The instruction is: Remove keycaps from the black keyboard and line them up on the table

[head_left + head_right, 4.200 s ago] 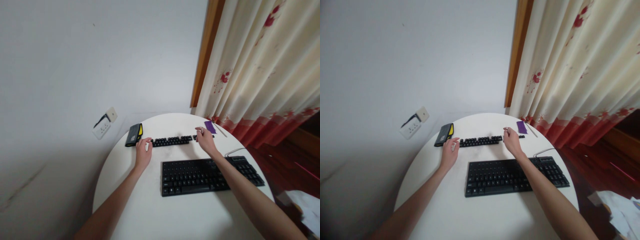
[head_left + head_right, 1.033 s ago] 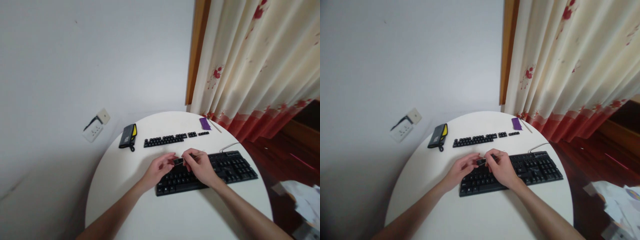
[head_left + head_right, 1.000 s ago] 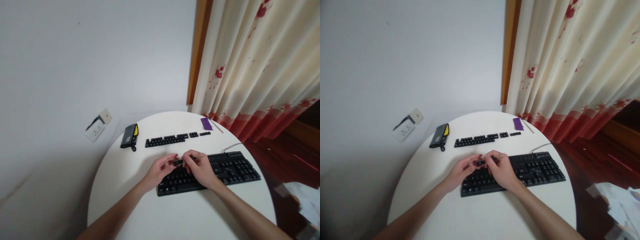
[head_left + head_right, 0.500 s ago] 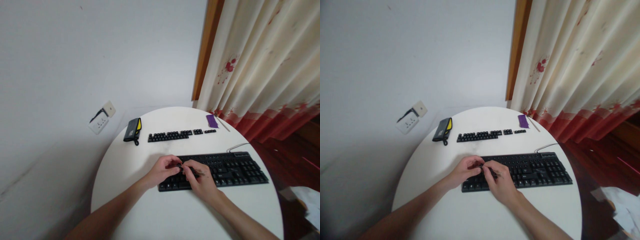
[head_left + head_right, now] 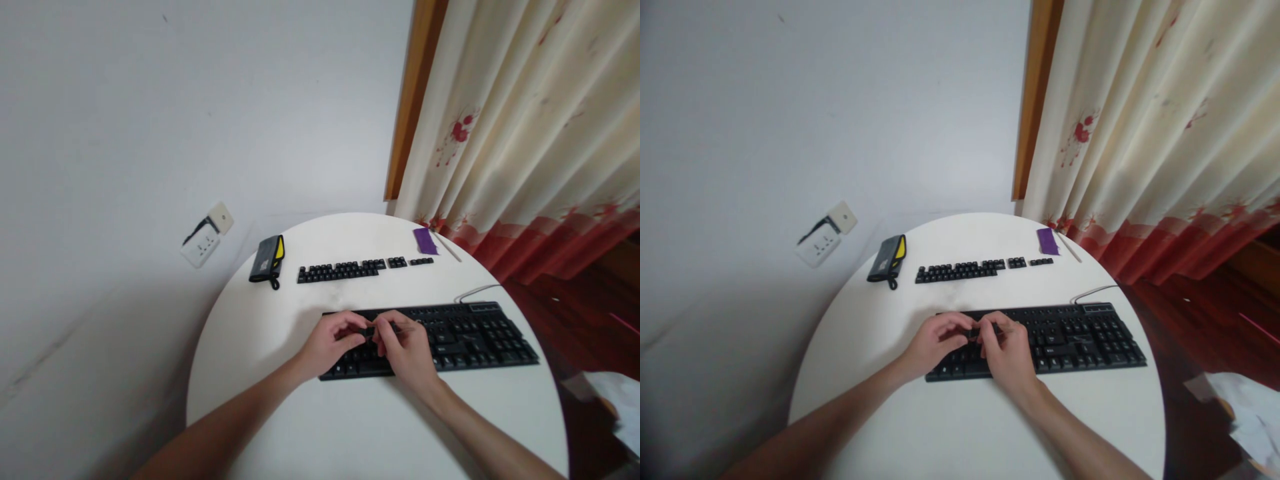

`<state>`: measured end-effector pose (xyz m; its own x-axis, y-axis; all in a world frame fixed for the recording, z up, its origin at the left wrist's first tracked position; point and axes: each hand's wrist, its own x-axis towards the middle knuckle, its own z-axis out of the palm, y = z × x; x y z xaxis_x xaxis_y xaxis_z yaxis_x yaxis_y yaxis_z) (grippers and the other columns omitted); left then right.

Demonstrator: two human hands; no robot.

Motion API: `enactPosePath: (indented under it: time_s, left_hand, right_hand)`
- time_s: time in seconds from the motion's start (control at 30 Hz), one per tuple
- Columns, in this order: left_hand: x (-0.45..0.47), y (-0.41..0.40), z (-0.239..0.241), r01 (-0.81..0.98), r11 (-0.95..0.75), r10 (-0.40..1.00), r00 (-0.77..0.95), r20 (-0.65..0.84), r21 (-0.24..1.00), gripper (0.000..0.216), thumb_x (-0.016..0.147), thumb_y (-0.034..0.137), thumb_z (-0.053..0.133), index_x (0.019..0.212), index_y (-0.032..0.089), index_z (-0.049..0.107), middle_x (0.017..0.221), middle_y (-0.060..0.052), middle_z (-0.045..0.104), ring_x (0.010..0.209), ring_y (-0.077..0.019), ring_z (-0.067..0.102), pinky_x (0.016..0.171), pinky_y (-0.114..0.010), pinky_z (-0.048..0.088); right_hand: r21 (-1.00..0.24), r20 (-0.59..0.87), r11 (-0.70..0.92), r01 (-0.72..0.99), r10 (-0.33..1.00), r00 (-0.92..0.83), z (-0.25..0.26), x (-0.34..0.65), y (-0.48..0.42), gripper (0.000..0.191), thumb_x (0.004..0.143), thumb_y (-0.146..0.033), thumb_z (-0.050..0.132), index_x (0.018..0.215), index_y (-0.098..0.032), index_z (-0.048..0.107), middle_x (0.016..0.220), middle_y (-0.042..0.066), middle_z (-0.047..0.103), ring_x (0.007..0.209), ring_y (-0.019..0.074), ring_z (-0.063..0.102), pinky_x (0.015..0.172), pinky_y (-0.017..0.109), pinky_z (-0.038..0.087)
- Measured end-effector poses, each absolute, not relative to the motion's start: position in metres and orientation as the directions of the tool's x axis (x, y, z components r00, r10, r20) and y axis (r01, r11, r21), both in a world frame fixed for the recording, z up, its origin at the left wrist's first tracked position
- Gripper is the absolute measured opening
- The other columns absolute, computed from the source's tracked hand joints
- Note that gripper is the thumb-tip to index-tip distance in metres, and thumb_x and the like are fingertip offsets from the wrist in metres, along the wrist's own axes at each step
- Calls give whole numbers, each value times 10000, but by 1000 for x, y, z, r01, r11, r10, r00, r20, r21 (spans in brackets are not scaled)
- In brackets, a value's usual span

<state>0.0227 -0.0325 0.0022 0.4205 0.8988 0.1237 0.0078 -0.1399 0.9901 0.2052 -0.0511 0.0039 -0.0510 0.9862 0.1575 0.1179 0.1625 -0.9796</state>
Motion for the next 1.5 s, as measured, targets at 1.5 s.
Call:
enactPosePath:
  time_s: [1.5]
  left_hand:
    - [-4,-11,2,248,-599,800,218,559,761,294,994,250,442,884,164,701,769,-54,659,799,-187,598,774,-331,458]
  right_hand:
    - [-360,3,65,931,998,-68,-12,260,88,209,888,-349,609,861,-182,733,909,104,737,847,218,670,679,254,387]
